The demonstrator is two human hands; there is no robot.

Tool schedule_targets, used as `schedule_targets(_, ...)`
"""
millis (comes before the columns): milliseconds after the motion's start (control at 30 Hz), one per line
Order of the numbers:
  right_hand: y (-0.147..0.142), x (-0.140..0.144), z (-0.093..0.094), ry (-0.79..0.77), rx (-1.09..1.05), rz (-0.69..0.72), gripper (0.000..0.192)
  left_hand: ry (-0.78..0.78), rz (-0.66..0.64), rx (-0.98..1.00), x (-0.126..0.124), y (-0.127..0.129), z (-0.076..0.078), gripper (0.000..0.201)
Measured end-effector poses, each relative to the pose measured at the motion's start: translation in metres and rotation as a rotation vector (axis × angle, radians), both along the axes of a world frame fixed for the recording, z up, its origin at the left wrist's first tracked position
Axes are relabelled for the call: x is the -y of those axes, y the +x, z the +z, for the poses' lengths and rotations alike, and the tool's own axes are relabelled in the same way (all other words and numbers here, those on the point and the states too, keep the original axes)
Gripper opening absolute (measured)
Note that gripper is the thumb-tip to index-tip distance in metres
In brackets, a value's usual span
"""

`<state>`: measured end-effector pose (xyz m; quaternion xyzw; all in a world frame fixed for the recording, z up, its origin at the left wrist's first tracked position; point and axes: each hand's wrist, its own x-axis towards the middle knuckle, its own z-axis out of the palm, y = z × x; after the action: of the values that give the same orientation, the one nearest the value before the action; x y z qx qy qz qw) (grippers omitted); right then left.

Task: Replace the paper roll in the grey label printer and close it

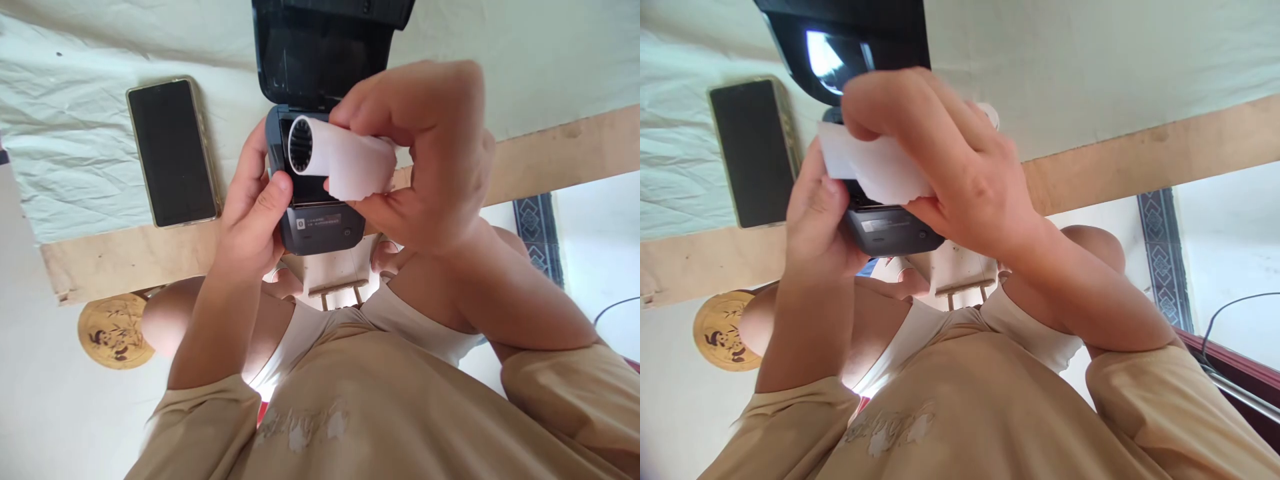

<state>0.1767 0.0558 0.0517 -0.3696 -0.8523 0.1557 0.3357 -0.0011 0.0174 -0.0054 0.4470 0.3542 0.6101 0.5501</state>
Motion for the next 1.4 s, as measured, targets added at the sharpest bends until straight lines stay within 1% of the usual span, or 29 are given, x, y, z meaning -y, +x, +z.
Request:
schedule_targets(67, -0.002, -0.001, 0.001, 0.14, 0.018, -0.017, 0.029, 0.005, -0.007, 0.012, 0.0, 0.0, 0.001, 0.056)
schedule_targets(133, -0.002, -0.003, -0.001, 0.242, 0.039, -0.042, 0.024, -0.028, -0.011, 0.024, 0.002, 0.002, 0.005, 0.053)
schedule_targets(233, -0.002, -0.005, -0.008, 0.272, 0.053, -0.042, 0.021, -0.078, -0.046, 0.027, 0.005, 0.003, 0.014, 0.05)
schedule_targets(333, -0.002, -0.007, -0.013, 0.288, 0.039, -0.031, 0.021, -0.098, -0.068, 0.029, 0.006, 0.003, 0.016, 0.051)
schedule_targets(433, -0.002, -0.009, -0.014, 0.348, -0.014, -0.019, 0.007, -0.074, -0.076, 0.032, 0.006, 0.003, 0.015, 0.048)
schedule_targets(467, -0.002, -0.01, -0.014, 0.359, -0.015, -0.029, 0.007, -0.071, -0.075, 0.029, 0.006, 0.003, 0.015, 0.047)
schedule_targets(533, -0.002, -0.01, -0.013, 0.357, 0.027, -0.059, 0.017, -0.085, -0.066, 0.025, 0.007, 0.004, 0.015, 0.045)
schedule_targets(600, -0.001, -0.01, -0.012, 0.361, 0.042, -0.083, 0.021, -0.107, -0.05, 0.027, 0.007, 0.004, 0.016, 0.047)
schedule_targets(733, 0.0, -0.005, -0.011, 0.428, -0.058, -0.013, 0.013, -0.113, -0.035, 0.008, 0.007, 0.003, 0.015, 0.05)
schedule_targets(867, 0.001, 0.001, -0.012, 0.409, -0.109, 0.04, 0.005, -0.066, -0.046, -0.003, 0.006, 0.002, 0.013, 0.048)
schedule_targets(933, 0.0, 0.003, -0.013, 0.409, -0.126, 0.084, 0.005, -0.055, -0.069, 0.002, 0.006, 0.001, 0.014, 0.047)
schedule_targets(1033, 0.0, 0.003, -0.015, 0.444, -0.163, 0.132, 0.006, -0.104, -0.079, -0.003, 0.006, 0.001, 0.017, 0.051)
schedule_targets(1100, 0.0, 0.003, -0.016, 0.439, -0.153, 0.145, 0.007, -0.129, -0.066, -0.015, 0.006, 0.0, 0.016, 0.054)
schedule_targets(1167, 0.001, 0.005, -0.016, 0.414, -0.128, 0.154, 0.007, -0.096, -0.06, -0.022, 0.005, -0.001, 0.012, 0.056)
schedule_targets(1267, 0.001, 0.008, -0.018, 0.389, -0.105, 0.168, 0.009, 0.004, -0.066, -0.021, 0.004, -0.001, 0.005, 0.059)
schedule_targets(1333, 0.0, 0.01, -0.019, 0.378, -0.093, 0.16, 0.011, 0.011, -0.056, -0.026, 0.004, -0.001, 0.003, 0.06)
schedule_targets(1400, -0.001, 0.011, -0.02, 0.375, -0.088, 0.148, 0.01, -0.018, -0.031, -0.037, 0.005, -0.001, 0.003, 0.06)
